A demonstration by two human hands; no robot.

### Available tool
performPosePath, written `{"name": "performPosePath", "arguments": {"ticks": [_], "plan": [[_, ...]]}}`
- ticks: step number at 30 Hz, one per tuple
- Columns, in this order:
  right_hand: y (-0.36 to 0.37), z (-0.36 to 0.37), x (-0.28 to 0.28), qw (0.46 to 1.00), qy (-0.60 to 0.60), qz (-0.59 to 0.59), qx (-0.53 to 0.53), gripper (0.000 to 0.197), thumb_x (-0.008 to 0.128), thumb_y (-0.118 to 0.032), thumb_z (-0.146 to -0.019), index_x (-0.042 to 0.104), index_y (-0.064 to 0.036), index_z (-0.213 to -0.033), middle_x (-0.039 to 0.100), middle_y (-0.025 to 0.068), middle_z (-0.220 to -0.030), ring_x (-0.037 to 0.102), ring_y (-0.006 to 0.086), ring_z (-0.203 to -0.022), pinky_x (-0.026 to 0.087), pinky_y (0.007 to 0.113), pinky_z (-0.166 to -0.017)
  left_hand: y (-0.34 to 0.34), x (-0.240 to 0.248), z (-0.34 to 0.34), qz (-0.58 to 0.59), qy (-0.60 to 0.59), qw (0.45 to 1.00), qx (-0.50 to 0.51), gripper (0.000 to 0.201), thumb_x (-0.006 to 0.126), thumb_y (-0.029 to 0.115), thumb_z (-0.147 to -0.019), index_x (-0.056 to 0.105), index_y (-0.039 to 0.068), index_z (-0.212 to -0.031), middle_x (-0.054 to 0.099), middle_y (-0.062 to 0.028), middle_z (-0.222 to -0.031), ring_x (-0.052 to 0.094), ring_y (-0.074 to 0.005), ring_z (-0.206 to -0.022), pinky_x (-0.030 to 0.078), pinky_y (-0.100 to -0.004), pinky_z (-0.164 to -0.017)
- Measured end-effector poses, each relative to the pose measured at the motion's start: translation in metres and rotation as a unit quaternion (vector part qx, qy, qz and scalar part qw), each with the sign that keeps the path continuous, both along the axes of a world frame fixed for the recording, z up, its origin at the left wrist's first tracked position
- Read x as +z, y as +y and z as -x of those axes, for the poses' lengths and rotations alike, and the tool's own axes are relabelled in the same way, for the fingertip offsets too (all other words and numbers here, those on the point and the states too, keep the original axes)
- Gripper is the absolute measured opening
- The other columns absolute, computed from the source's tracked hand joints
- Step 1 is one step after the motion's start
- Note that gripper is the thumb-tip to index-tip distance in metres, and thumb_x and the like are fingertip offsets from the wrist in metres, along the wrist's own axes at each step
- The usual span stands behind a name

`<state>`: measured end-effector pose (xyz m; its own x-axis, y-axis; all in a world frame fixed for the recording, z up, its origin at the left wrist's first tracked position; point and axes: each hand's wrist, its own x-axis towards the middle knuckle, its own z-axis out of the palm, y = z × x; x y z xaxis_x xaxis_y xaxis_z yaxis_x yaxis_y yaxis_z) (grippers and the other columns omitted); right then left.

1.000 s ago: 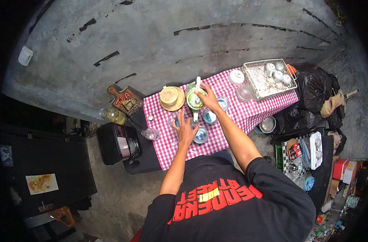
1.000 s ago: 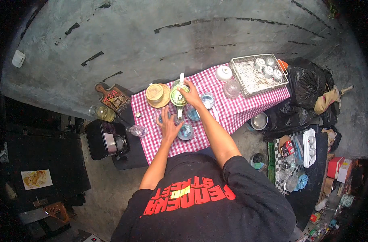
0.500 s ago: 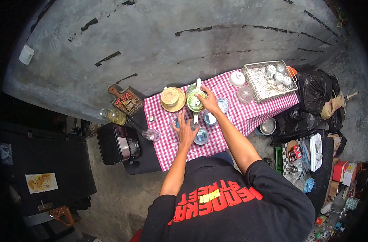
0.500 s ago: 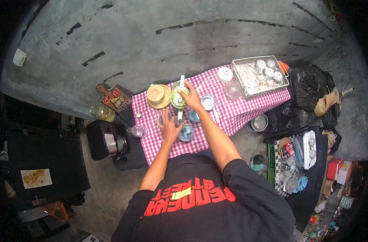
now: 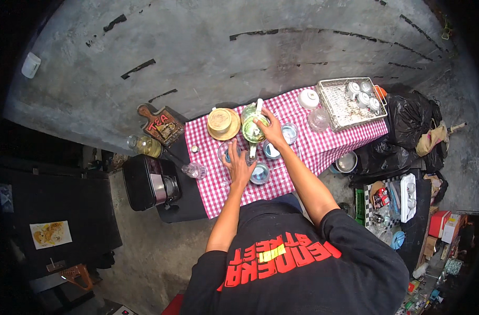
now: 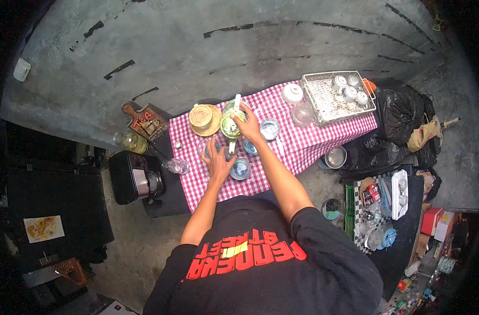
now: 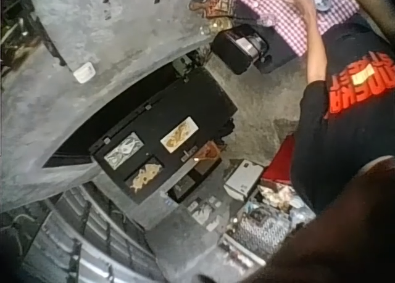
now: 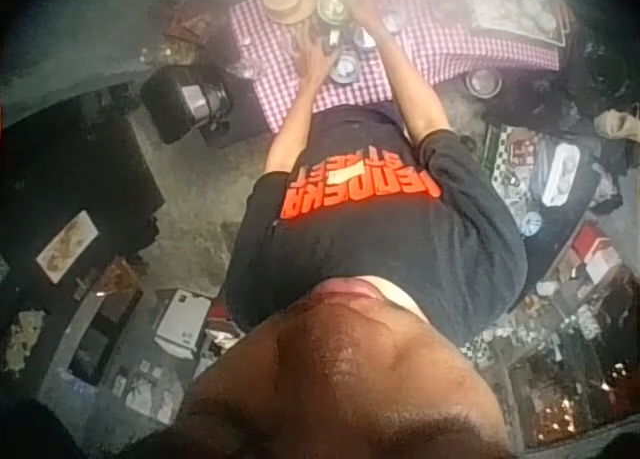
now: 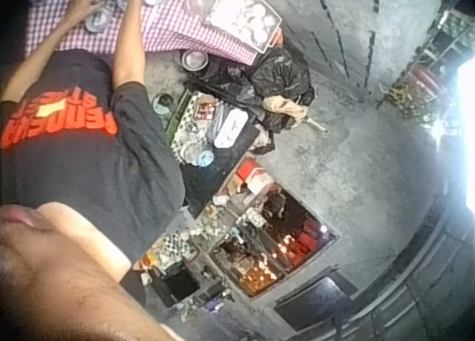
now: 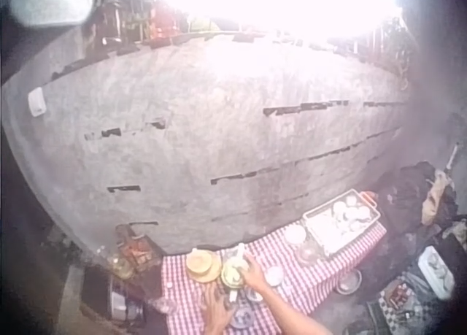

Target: Preparing multiple small glasses of a beverage by pouring from a teapot and adding vodka from a bottle.

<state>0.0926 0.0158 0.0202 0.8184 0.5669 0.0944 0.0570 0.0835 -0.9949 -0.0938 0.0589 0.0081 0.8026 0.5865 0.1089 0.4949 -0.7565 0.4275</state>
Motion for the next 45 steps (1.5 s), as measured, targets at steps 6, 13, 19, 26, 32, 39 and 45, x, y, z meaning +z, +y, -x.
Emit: {"name": "performPosePath", "arguments": {"ticks": [6, 13, 19, 26, 32, 39, 45], "plan": [[-0.002, -0.003, -0.005, 1.0, -0.004, 0.021, -0.013, 0.065, 0.077, -0.015, -0.084, 0.048, 0.0034, -0.139, 0.061, 0.0173, -0.13, 0.056, 0.0224, -0.121, 0.044, 0.033, -0.103, -0.002, 0.001, -0.003, 0.011, 0.007, 1.0, 0.007, 0.046, 0.086, 0.028, -0.07, 0.067, 0.003, -0.105, 0.02, -0.0142, -0.159, 0.014, -0.0311, -0.149, 0.016, -0.0663, -0.107], [-0.004, 0.0, -0.004, 1.0, 0.014, -0.005, -0.008, 0.069, 0.078, -0.015, -0.083, 0.046, 0.0069, -0.14, 0.057, 0.0212, -0.133, 0.053, 0.0257, -0.126, 0.041, 0.035, -0.106, -0.003, 0.003, -0.003, 0.006, 0.004, 1.0, -0.002, 0.046, 0.085, 0.027, -0.07, 0.067, 0.003, -0.105, 0.023, -0.0144, -0.158, 0.017, -0.0321, -0.148, 0.016, -0.0636, -0.108], [-0.006, 0.003, 0.0, 1.0, 0.007, -0.005, -0.011, 0.068, 0.077, -0.015, -0.083, 0.046, 0.007, -0.14, 0.057, 0.0209, -0.134, 0.052, 0.0255, -0.127, 0.041, 0.036, -0.107, -0.001, 0.0, -0.004, 0.003, 0.011, 1.0, -0.001, 0.047, 0.085, 0.029, -0.07, 0.067, 0.003, -0.105, 0.024, -0.0143, -0.157, 0.018, -0.0325, -0.147, 0.016, -0.0631, -0.108], [-0.006, 0.005, -0.001, 1.0, 0.013, -0.004, -0.01, 0.069, 0.077, -0.015, -0.083, 0.045, 0.007, -0.14, 0.057, 0.0204, -0.134, 0.052, 0.0253, -0.127, 0.041, 0.036, -0.107, 0.0, -0.003, -0.003, 0.001, 0.005, 1.0, -0.004, 0.048, 0.084, 0.028, -0.071, 0.067, 0.001, -0.107, 0.022, -0.0144, -0.158, 0.018, -0.0331, -0.146, 0.017, -0.0642, -0.107], [-0.004, 0.002, -0.009, 1.0, 0.008, -0.008, -0.009, 0.069, 0.077, -0.015, -0.083, 0.045, 0.0073, -0.14, 0.057, 0.0206, -0.134, 0.053, 0.0251, -0.126, 0.041, 0.035, -0.106, 0.0, -0.001, -0.002, -0.002, 0.008, 1.0, -0.007, 0.047, 0.084, 0.028, -0.071, 0.067, 0.001, -0.107, 0.022, -0.0147, -0.159, 0.018, -0.0333, -0.146, 0.018, -0.0619, -0.107], [-0.003, 0.004, -0.01, 1.0, 0.007, -0.012, -0.013, 0.069, 0.078, -0.016, -0.083, 0.046, 0.0072, -0.14, 0.057, 0.0207, -0.133, 0.053, 0.0257, -0.126, 0.041, 0.036, -0.106, 0.0, 0.0, -0.001, -0.001, 0.009, 1.0, -0.007, 0.047, 0.084, 0.028, -0.071, 0.067, 0.001, -0.106, 0.022, -0.0155, -0.159, 0.019, -0.033, -0.146, 0.018, -0.0606, -0.107], [-0.004, 0.001, -0.017, 1.0, -0.009, 0.008, -0.015, 0.069, 0.077, -0.016, -0.084, 0.045, 0.0046, -0.141, 0.058, 0.0195, -0.133, 0.054, 0.0245, -0.125, 0.042, 0.035, -0.105, -0.001, 0.003, -0.003, 0.007, 0.01, 1.0, -0.007, 0.046, 0.084, 0.027, -0.071, 0.067, 0.0, -0.105, 0.024, -0.0156, -0.157, 0.019, -0.0324, -0.146, 0.019, -0.0615, -0.107]]}}
